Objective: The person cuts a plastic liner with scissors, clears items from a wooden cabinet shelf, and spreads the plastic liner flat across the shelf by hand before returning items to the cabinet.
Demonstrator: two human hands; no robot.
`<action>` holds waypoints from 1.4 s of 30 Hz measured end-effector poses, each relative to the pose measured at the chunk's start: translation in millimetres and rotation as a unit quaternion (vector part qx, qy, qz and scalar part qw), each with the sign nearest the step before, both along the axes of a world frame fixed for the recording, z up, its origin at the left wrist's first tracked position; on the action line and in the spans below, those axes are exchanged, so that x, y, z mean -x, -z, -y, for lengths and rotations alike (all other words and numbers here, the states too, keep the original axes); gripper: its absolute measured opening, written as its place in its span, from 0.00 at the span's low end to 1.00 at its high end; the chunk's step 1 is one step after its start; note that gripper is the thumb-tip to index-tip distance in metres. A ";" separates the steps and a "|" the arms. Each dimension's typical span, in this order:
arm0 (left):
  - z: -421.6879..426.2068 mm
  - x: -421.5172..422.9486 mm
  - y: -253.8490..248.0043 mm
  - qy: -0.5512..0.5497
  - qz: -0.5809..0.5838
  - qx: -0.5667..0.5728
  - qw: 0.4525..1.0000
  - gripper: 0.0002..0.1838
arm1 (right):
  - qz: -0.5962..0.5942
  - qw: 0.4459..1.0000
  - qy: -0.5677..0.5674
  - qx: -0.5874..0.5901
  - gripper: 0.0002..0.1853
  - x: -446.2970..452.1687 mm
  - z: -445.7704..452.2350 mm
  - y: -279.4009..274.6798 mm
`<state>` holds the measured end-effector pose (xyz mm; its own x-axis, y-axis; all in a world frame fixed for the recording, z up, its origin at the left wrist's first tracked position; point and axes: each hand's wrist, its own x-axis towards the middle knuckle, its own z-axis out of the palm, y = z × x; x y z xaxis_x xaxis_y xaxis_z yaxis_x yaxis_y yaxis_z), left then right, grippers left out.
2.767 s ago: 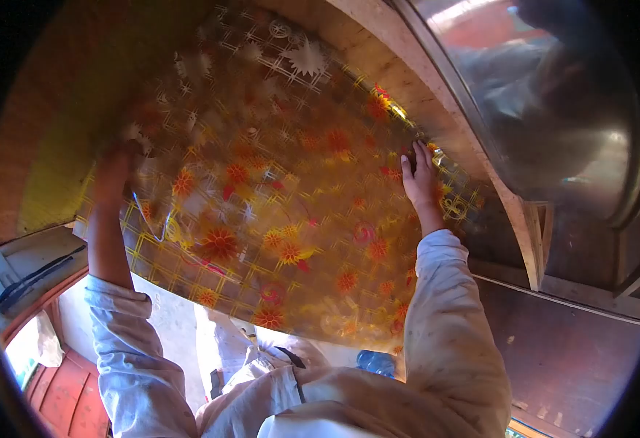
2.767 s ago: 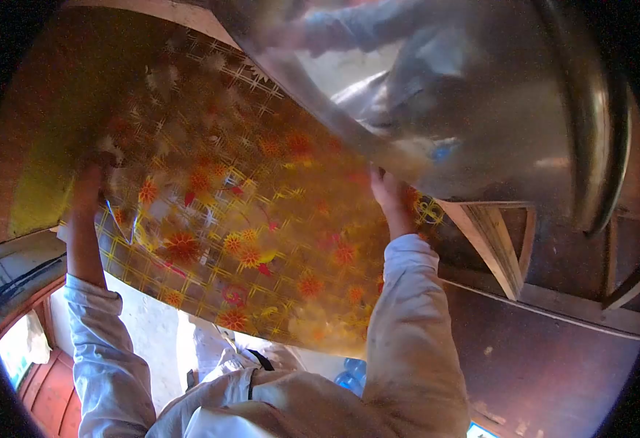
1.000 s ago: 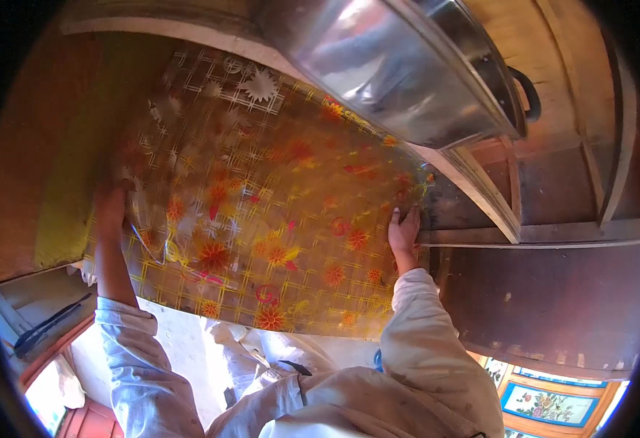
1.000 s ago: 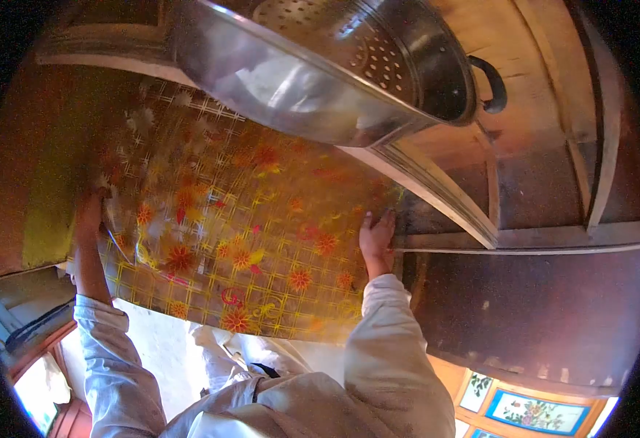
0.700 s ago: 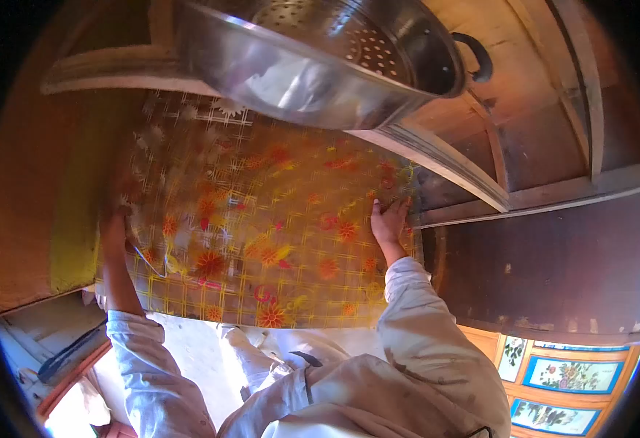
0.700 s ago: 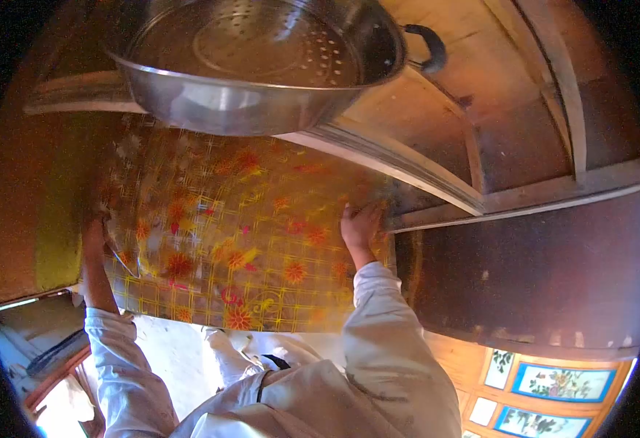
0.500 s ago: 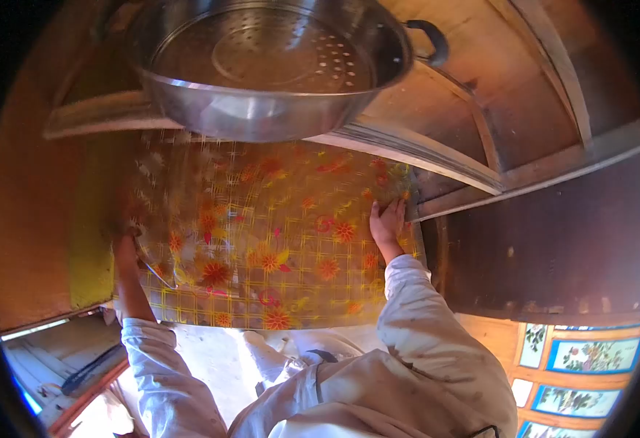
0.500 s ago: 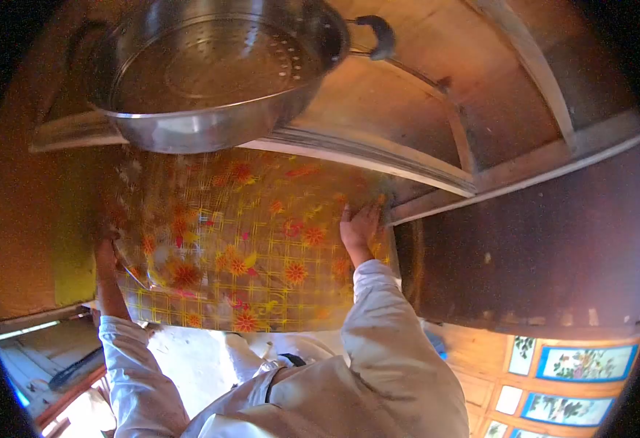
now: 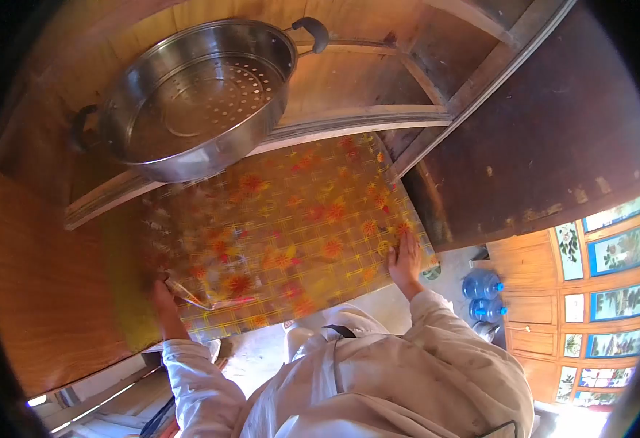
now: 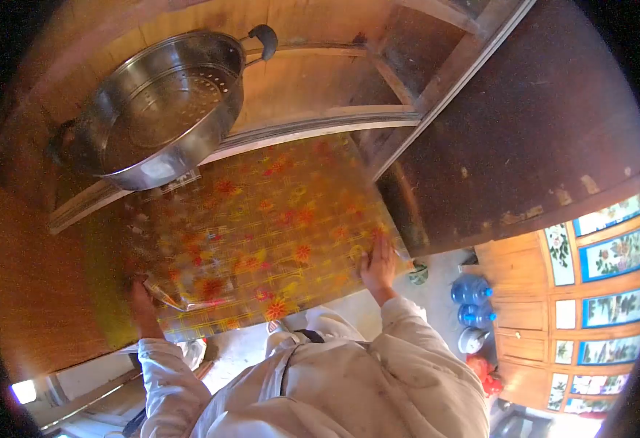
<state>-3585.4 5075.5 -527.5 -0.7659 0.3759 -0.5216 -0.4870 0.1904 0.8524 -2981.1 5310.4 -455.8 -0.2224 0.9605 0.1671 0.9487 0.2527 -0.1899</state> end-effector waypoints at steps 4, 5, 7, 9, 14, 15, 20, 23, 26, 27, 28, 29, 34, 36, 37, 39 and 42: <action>15.1 -0.9 13.3 -0.032 0.008 -0.060 0.998 0.15 | -0.059 0.998 -0.007 -0.010 0.34 -6.2 39.7 -16.2; 21.9 14.8 37.4 0.002 0.016 -0.058 0.998 0.16 | -0.048 0.998 -0.008 -0.031 0.34 2.2 46.9 -27.1; 19.5 9.0 21.2 0.003 0.009 -0.039 0.999 0.19 | -0.053 0.998 0.002 -0.025 0.28 7.2 60.0 -11.2; 15.0 -4.2 9.3 -0.038 0.000 -0.039 0.999 0.22 | -0.117 0.992 -0.042 0.002 0.22 27.0 72.5 -5.3; 20.1 -67.1 -63.0 0.001 0.120 -0.048 0.992 0.29 | -0.248 0.952 -0.150 0.099 0.12 97.8 104.1 -5.9; 21.4 -86.3 -90.4 -0.004 0.174 0.005 0.985 0.29 | -0.224 0.959 -0.149 0.088 0.07 104.3 106.0 -2.0; 27.4 -56.6 -59.9 0.060 -0.035 0.018 0.997 0.32 | -0.155 0.973 -0.057 0.161 0.06 116.4 100.3 -5.2; 14.5 -2.5 -61.5 0.099 -0.279 0.115 0.948 0.29 | -0.137 0.976 -0.032 0.164 0.05 119.1 98.0 3.8; 7.4 -12.6 -73.3 0.034 -0.339 0.001 0.940 0.30 | -0.125 0.981 -0.019 0.147 0.05 116.9 98.8 3.5; 2.3 -2.1 -14.2 -0.005 -0.306 -0.066 0.950 0.32 | -0.123 0.982 -0.015 0.141 0.05 119.9 98.4 2.5; 4.8 -20.1 -16.0 -0.004 -0.349 -0.053 0.935 0.34 | -0.129 0.981 -0.011 0.145 0.05 123.7 97.7 -1.8; 7.1 -38.8 -19.1 -0.006 -0.392 -0.039 0.919 0.36 | -0.135 0.979 -0.007 0.150 0.05 125.7 99.6 -9.3; 22.3 -83.8 -34.3 0.043 -0.318 0.074 0.944 0.44 | -0.145 0.979 -0.009 0.143 0.06 123.6 102.2 -9.1; 25.1 -51.1 -23.9 0.003 -0.308 0.040 0.950 0.47 | -0.156 0.978 -0.019 0.134 0.06 121.9 102.2 -8.5; 21.6 -55.3 -49.6 -0.003 -0.291 0.047 0.956 0.45 | -0.154 0.980 -0.018 0.129 0.06 121.4 102.2 -7.3; 18.9 -72.8 -110.6 -0.012 -0.249 0.055 0.967 0.40 | -0.148 0.982 -0.018 0.117 0.06 121.5 102.1 -6.0; 27.0 -96.7 -89.5 -0.003 -0.163 0.050 0.985 0.32 | -0.153 0.977 -0.009 0.151 0.06 122.5 101.7 -10.4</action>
